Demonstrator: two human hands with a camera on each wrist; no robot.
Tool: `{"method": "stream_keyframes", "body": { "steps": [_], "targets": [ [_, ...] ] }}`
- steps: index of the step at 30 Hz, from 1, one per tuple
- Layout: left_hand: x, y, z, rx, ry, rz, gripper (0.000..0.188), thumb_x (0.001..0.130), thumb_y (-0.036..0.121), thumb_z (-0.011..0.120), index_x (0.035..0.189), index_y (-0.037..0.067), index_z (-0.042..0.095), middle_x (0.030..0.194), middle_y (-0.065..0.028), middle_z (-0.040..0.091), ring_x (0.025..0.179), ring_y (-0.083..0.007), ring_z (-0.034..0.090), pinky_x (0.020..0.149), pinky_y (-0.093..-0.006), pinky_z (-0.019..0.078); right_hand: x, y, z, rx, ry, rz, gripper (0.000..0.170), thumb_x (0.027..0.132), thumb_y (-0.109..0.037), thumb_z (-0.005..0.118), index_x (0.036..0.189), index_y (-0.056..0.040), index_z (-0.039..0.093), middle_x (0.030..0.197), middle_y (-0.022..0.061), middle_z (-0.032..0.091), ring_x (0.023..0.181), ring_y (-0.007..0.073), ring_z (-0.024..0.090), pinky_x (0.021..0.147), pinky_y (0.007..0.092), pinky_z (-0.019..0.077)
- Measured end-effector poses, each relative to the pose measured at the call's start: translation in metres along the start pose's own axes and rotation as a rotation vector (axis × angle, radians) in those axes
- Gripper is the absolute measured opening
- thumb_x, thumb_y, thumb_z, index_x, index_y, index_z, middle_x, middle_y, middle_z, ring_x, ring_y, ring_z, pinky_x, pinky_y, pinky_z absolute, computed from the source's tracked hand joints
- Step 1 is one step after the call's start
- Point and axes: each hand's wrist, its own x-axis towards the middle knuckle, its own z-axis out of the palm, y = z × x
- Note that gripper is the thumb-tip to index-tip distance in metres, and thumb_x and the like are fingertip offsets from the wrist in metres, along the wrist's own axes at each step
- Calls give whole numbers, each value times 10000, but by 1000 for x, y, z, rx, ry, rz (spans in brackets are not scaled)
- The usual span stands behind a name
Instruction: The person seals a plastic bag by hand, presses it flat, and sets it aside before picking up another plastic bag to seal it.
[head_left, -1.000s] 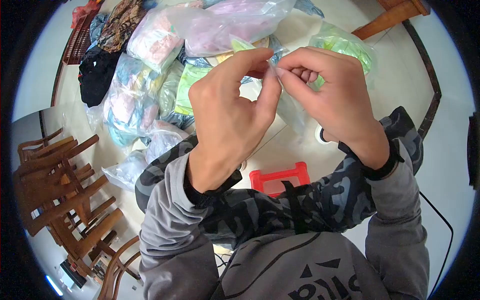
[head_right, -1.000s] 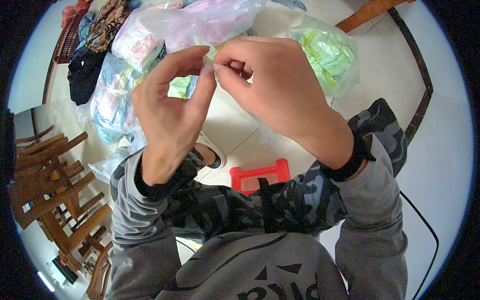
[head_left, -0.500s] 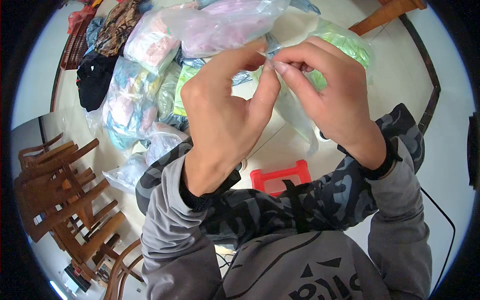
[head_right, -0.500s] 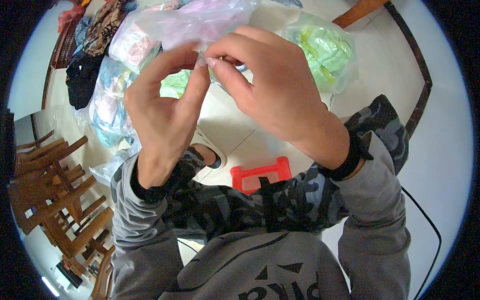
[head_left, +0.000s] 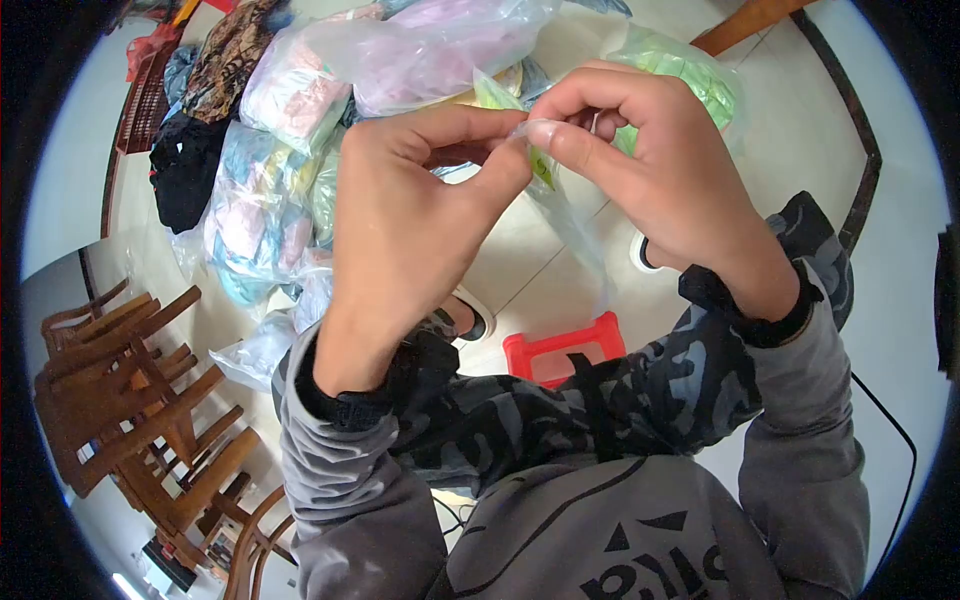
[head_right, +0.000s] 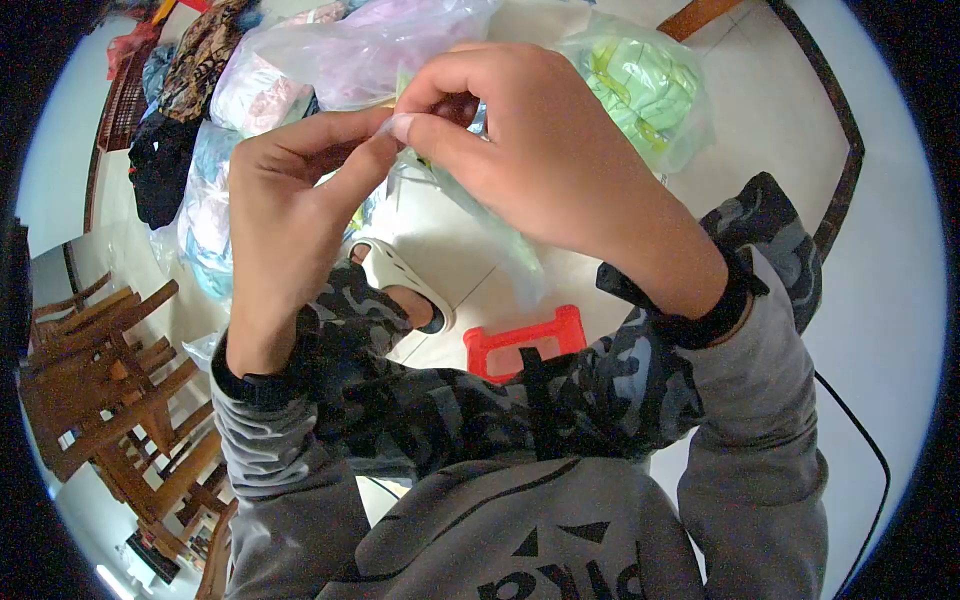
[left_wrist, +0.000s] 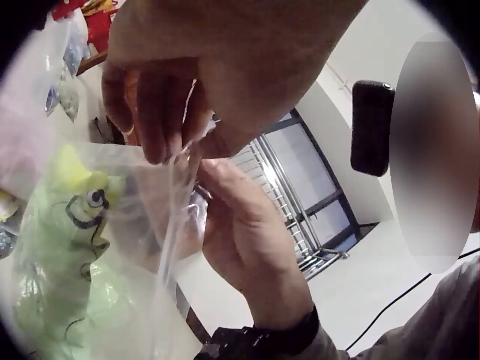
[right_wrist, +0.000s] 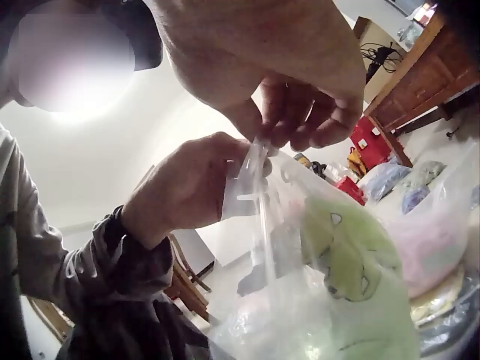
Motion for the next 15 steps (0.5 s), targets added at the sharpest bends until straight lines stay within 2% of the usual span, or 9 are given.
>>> {"method": "stream_keyframes", "body": {
  "steps": [3, 6, 9, 12, 15],
  "targets": [
    [1, 4, -5, -26, -21, -63, 213, 861, 86, 732, 1005, -70, 744, 831, -88, 738, 798, -119, 690, 745, -261, 543, 0, 5, 0, 67, -51, 66, 152, 937, -105, 687, 994, 36, 689, 870, -2, 651, 736, 55, 525, 675, 239, 442],
    [0, 0, -6, 3, -36, -35, 193, 872, 72, 735, 1003, -69, 737, 826, -57, 722, 783, -96, 667, 702, -245, 528, 2, 6, -3, 121, -105, 92, 175, 950, -128, 679, 996, 41, 682, 866, -5, 645, 751, 48, 533, 679, 226, 439],
    [0, 1, -13, -62, -119, -117, 162, 934, 59, 706, 1052, -50, 727, 908, -72, 733, 834, -122, 676, 772, -256, 525, 2, -2, -9, 142, -143, 161, 197, 962, -154, 666, 998, 39, 674, 849, -11, 624, 750, 53, 536, 694, 223, 446],
    [0, 3, -15, -115, -142, -150, 166, 946, 102, 708, 1034, -36, 733, 894, -51, 724, 854, -116, 661, 809, -260, 507, 3, -10, -16, 196, -220, 261, 207, 981, -167, 640, 1012, 36, 661, 879, -8, 613, 798, 61, 545, 747, 231, 454],
    [-1, 0, -20, -207, -207, -187, 185, 957, 154, 705, 1025, -16, 731, 902, -27, 713, 847, -99, 623, 802, -246, 474, 3, 3, -14, 210, -278, 190, 203, 995, -171, 622, 1028, 28, 649, 918, -8, 609, 854, 61, 543, 794, 248, 450]
  ]
}}
